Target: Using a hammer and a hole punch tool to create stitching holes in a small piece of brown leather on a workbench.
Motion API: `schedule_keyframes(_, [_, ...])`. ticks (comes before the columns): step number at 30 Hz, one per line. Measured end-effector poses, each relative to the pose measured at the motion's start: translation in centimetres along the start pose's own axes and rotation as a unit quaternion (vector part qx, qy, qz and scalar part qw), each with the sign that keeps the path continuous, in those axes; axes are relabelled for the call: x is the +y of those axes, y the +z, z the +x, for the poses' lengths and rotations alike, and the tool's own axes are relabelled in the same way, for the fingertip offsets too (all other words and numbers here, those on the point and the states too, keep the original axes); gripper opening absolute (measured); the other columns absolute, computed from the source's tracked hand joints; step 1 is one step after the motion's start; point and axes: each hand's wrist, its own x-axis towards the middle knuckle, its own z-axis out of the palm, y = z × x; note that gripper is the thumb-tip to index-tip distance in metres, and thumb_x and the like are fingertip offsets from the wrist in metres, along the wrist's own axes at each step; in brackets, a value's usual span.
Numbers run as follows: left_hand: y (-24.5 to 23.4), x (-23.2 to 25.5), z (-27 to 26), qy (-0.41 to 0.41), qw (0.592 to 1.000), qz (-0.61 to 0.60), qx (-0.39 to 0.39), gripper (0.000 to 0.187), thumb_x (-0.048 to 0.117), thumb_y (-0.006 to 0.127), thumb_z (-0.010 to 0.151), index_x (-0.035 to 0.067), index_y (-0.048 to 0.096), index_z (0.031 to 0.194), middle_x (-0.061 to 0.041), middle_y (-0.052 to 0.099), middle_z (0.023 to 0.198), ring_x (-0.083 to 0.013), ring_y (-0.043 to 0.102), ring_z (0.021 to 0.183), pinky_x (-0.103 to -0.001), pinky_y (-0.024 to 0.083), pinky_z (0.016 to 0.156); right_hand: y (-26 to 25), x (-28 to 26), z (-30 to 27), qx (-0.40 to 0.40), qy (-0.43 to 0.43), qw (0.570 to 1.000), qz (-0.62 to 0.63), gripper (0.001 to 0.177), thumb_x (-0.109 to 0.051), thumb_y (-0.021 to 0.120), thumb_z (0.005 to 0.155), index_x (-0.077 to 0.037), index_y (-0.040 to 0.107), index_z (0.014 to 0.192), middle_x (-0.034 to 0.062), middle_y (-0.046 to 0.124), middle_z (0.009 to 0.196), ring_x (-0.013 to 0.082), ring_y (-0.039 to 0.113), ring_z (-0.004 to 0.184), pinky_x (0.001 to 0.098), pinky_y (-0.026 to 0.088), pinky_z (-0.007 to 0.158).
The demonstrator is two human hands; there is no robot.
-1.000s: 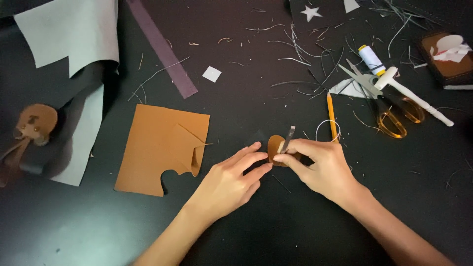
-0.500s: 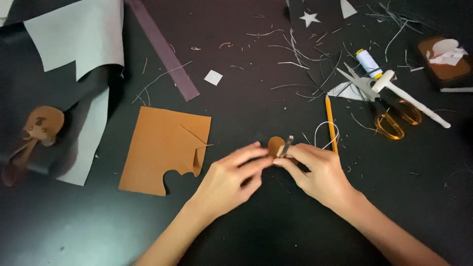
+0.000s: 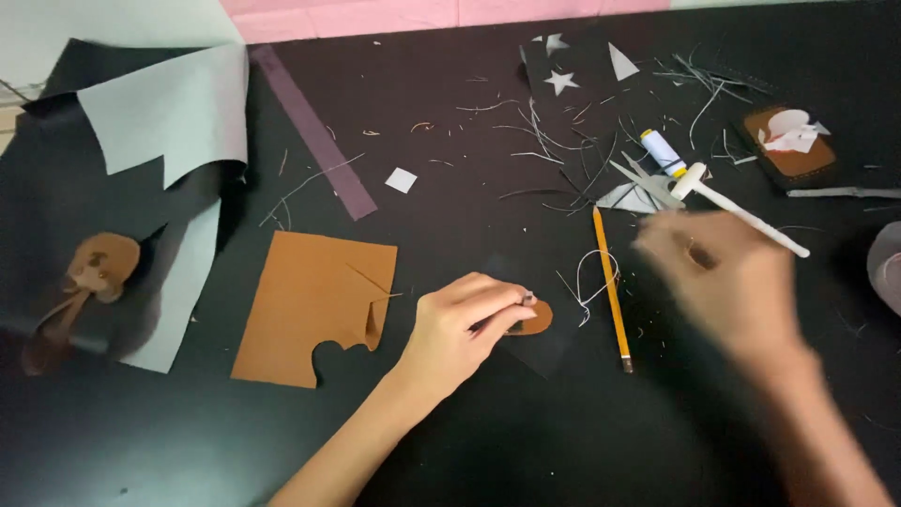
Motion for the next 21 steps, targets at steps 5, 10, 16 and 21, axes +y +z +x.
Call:
schedule_keyframes(5, [-0.1,-0.1,-0.4,0.008,1.000,-0.015,-0.021,0.009,0.003,0.078,0.092,0.004,0.076,0.101,-0.011,0.077,0.101,-0.0210,0.073,0.086,-0.029,0.061,0.076,-0.9,16.8,-2.6,-0.025,0.117,0.878,-0.464,0.031,-0.043,0.065,0.109,-0.027,0.081,0.130,0.0089,0.075,0.129,0.0393,0.059,0.114,0.0496,0.046,0.089])
schedule_keyframes(10, [-0.2,-0.2,-0.4,0.008,0.999,-0.022,-0.026,0.008,0.004,0.077,0.093,0.003,0.076,0.101,-0.010,0.077,0.098,-0.0203,0.072,0.083,-0.027,0.059,0.069,-1.2,17.1,-1.9,-0.056,0.152,0.860,-0.483,0.024,-0.041,0.069,0.108,-0.024,0.084,0.117,0.0065,0.079,0.128,0.0349,0.060,0.123,0.0474,0.044,0.098])
schedule_keyframes(16, [-0.3,-0.4,-0.7,0.012,0.999,-0.025,-0.039,0.011,0.004,0.077,0.092,0.004,0.076,0.103,-0.013,0.076,0.102,-0.0202,0.071,0.079,-0.027,0.059,0.068,-3.8,16.0,-3.7,-0.035,0.081,0.903,-0.420,0.016,-0.026,0.062,0.127,-0.011,0.063,0.130,-0.0023,0.068,0.084,0.0062,0.058,0.054,0.0169,0.045,0.049])
schedule_keyframes(21, [-0.2,-0.8,-1.0,-0.032,0.998,-0.026,-0.047,0.012,0.007,0.078,0.092,0.007,0.078,0.104,-0.013,0.077,0.104,-0.0167,0.070,0.071,-0.023,0.057,0.066,-6.8,3.9,-4.1,-0.060,0.143,0.984,-0.091,0.033,-0.013,0.043,0.118,-0.002,0.062,0.142,0.0107,0.042,0.055,0.0215,0.033,0.042,0.0366,0.026,0.041])
